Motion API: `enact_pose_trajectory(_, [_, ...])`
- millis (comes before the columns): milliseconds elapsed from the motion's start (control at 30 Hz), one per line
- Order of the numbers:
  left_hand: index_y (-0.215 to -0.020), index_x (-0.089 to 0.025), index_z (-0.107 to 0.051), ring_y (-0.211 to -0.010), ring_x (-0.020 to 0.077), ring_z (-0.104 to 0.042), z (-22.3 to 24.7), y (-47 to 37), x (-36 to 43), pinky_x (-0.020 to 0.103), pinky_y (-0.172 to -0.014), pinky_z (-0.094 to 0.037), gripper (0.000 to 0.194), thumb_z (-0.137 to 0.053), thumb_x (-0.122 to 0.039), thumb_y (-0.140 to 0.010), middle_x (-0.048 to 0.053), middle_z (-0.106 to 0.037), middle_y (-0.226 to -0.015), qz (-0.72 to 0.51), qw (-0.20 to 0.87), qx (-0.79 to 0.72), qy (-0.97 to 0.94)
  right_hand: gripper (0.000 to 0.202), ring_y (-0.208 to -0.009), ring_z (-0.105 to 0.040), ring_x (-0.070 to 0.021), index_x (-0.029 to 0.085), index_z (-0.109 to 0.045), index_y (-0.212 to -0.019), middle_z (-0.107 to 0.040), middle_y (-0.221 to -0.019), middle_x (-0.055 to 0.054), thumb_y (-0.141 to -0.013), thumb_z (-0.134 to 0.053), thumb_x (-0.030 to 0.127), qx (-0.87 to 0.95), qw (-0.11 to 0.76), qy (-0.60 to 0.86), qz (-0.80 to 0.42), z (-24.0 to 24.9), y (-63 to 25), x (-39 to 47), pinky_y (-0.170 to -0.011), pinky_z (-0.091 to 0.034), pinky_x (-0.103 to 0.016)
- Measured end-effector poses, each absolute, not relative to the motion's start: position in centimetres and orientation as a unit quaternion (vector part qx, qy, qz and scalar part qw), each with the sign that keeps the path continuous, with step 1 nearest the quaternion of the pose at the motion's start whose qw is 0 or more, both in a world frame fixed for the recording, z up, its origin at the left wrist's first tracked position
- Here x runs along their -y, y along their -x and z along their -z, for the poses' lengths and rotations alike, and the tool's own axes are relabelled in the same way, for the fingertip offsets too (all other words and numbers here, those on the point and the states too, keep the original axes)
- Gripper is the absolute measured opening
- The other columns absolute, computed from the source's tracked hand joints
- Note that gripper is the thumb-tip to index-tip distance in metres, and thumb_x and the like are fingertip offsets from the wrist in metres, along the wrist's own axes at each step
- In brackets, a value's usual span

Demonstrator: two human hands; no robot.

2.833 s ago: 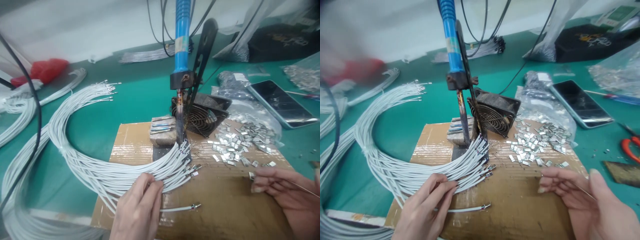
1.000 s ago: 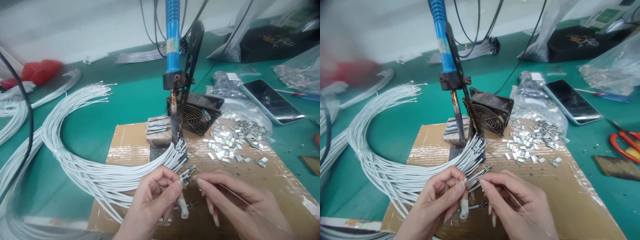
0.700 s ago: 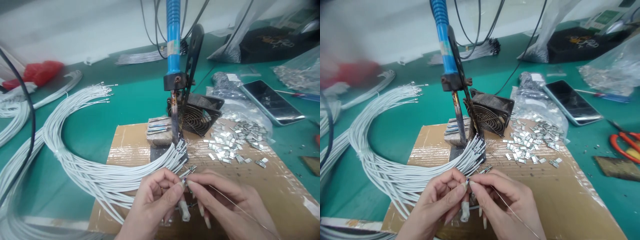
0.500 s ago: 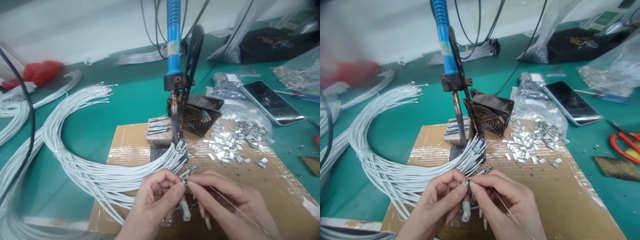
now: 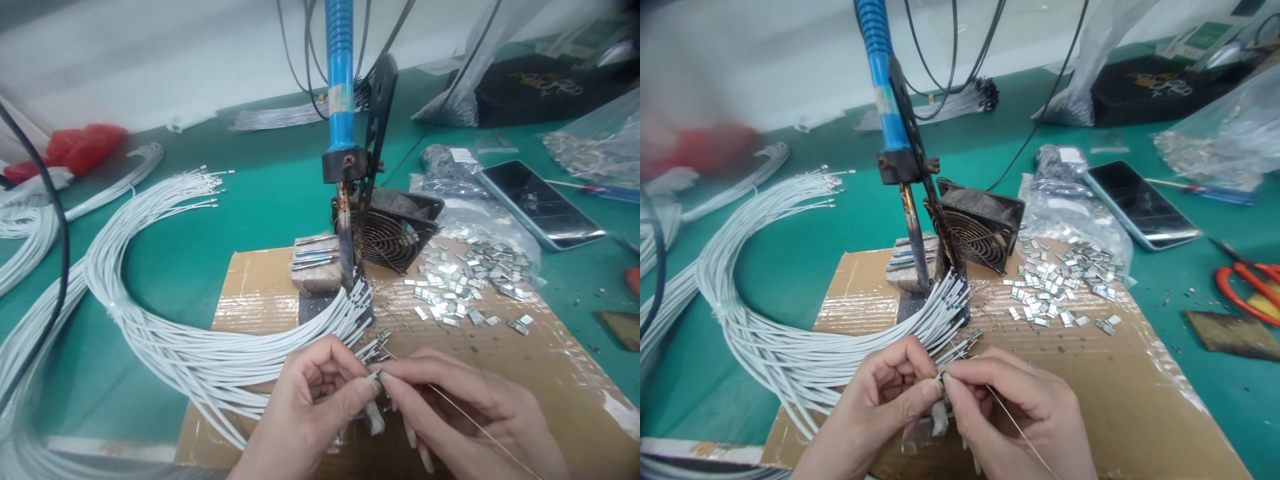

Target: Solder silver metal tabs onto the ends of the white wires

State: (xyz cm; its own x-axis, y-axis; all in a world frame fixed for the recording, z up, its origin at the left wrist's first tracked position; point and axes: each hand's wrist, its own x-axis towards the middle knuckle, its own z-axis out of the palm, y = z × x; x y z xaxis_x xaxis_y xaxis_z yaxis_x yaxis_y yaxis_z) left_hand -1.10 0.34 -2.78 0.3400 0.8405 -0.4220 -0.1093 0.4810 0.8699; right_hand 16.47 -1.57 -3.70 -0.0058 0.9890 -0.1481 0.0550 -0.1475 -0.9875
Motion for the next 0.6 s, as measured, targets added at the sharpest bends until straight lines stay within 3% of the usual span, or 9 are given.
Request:
enact_pose_trajectory(167, [-0.08,-0.017,-0.065,-0.059,0.0078,-0.041,2.6,1.4,-0.3,0.02,-0.055,-0.033,0.033,-0.084,-0.043,-0.087,-0.007,-0.053,-0.064,-0.343,0.721,-0.463,-0.385,0.035,-0.043,-0.045,-0.0046,0.021,-0.085,-0.082,-0.055,-0.053,0.002,-0.071,-0.091,0.054,0.192,0.424,0.499,-0.731,4.8,-15.6,2.3,-0.041,-0.036,-0.014])
enact_pose_trajectory(300, [-0.083,-0.016,-0.068,-0.065,0.0093,-0.048,2.5,2.3,-0.3,0.021,-0.062,-0.037,0.035,-0.088,-0.045,-0.083,-0.004,-0.059,-0.071,-0.305,0.74,-0.454,-0.392,0.043,-0.042,-0.035,-0.0025,0.018,-0.08,-0.069,-0.044,-0.047,0.006,-0.06,-0.096,0.057,0.143,0.39,0.466,-0.781,5.4,-15.5,2.2,-0.045,-0.039,-0.014])
enact_pose_trajectory(367, [-0.087,-0.015,-0.07,-0.068,0.0107,-0.051,2.6,2.8,-0.5,0.022,-0.063,-0.037,0.037,-0.087,-0.047,-0.083,0.0,-0.063,-0.077,-0.278,0.757,-0.442,-0.393,0.042,-0.043,-0.037,-0.0024,0.018,-0.08,-0.067,-0.048,-0.048,0.005,-0.057,-0.098,0.055,0.136,0.376,0.455,-0.796,5.4,-15.7,2.1,-0.046,-0.041,-0.014])
enact_pose_trajectory(467, [-0.084,-0.016,-0.068,-0.062,0.0095,-0.045,2.7,3.0,-0.7,0.022,-0.058,-0.033,0.036,-0.081,-0.049,-0.089,0.0,-0.063,-0.074,-0.272,0.771,-0.425,-0.388,0.039,-0.045,-0.042,-0.0023,0.02,-0.083,-0.074,-0.056,-0.054,0.003,-0.061,-0.097,0.054,0.138,0.369,0.448,-0.802,4.9,-15.9,2.0,-0.044,-0.038,-0.012])
enact_pose_trajectory(600, [-0.078,-0.017,-0.063,-0.059,0.0094,-0.041,2.5,2.3,-0.9,0.022,-0.056,-0.031,0.033,-0.079,-0.044,-0.091,-0.004,-0.056,-0.066,-0.315,0.733,-0.444,-0.408,0.041,-0.046,-0.042,-0.0041,0.02,-0.086,-0.087,-0.055,-0.054,0.003,-0.071,-0.091,0.058,0.179,0.39,0.471,-0.771,4.3,-16.3,1.9,-0.042,-0.039,-0.012])
